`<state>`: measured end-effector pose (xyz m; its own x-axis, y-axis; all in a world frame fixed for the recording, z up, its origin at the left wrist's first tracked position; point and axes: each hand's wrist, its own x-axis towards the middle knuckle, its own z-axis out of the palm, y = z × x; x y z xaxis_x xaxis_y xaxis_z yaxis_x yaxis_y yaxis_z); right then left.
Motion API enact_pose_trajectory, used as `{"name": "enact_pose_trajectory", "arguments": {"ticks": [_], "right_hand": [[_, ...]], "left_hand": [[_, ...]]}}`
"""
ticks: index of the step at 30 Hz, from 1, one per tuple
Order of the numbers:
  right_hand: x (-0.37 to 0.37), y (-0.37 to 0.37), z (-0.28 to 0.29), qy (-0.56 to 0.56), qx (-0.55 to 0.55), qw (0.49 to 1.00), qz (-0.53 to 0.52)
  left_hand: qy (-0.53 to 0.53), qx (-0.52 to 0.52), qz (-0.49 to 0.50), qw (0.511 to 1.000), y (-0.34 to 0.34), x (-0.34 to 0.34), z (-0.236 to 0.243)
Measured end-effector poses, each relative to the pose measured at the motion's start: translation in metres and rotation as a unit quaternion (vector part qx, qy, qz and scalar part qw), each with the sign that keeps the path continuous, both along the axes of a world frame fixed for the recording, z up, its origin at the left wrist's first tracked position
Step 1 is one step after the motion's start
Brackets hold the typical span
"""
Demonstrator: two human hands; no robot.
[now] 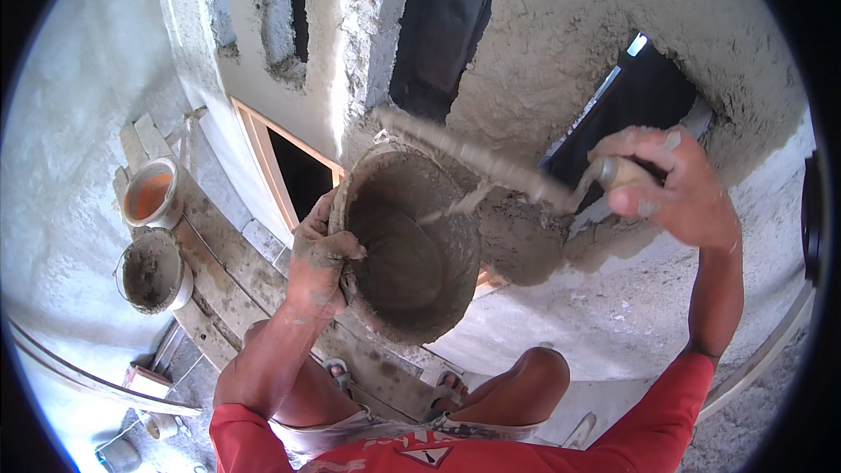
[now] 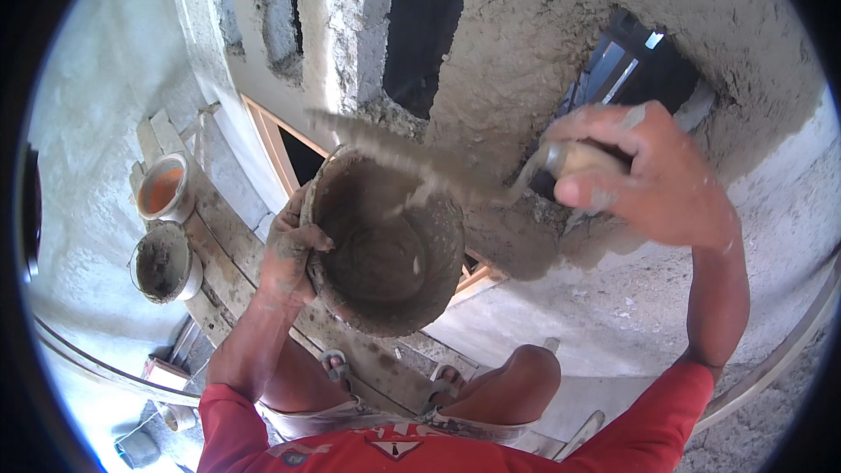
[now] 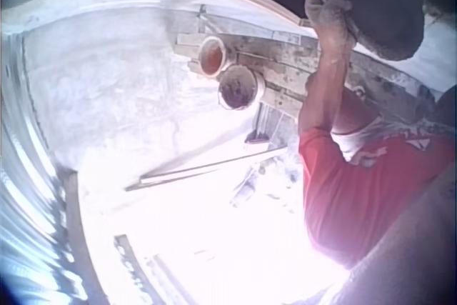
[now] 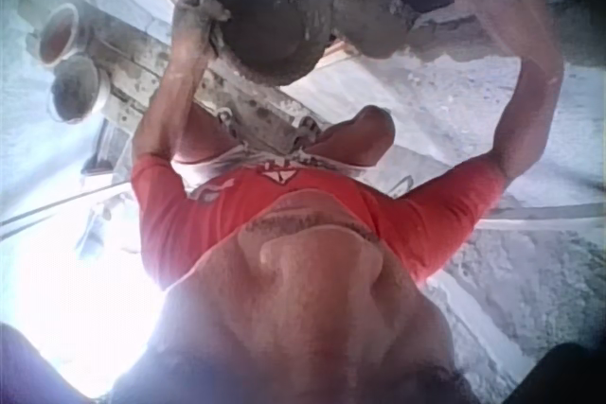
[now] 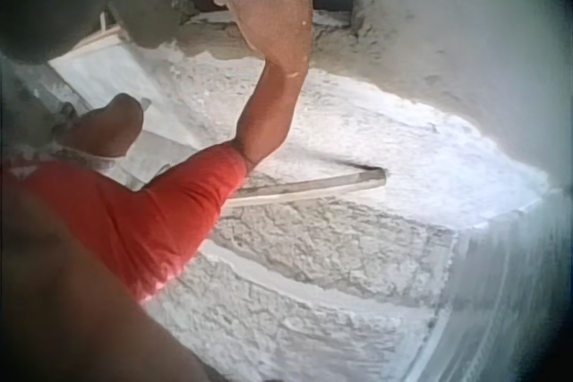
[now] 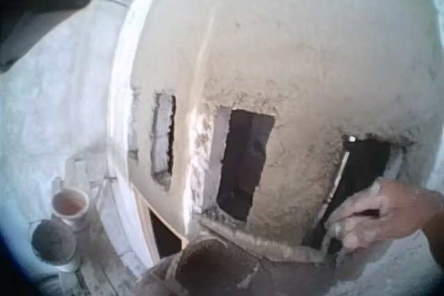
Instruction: The person applies plaster to the wall area around a window frame using a trowel and then smooths it using a long wooden board.
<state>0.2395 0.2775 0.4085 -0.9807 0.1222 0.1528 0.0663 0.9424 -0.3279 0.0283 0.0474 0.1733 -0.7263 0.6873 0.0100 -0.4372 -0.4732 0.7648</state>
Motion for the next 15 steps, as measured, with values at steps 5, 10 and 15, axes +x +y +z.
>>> {"name": "enact_pose_trajectory", "arguments": {"ticks": [5, 10, 15], "right_hand": [[-0.022, 0.041, 0.024, 0.067, 0.078, 0.97, -0.219], [0.008, 0.049, 0.077, 0.183, 0.138, 0.928, -0.294], [0.002, 0.004, 0.016, 0.011, -0.01, 0.965, -0.26]], "left_hand": [[-0.012, 0.022, -0.016, 1.0, 0.0, 0.004, 0.0], [-0.039, 0.021, -0.03, 0.999, 0.005, 0.006, -0.003], [-0.03, 0.028, -0.044, 0.998, 0.004, 0.008, 0.004]]}}
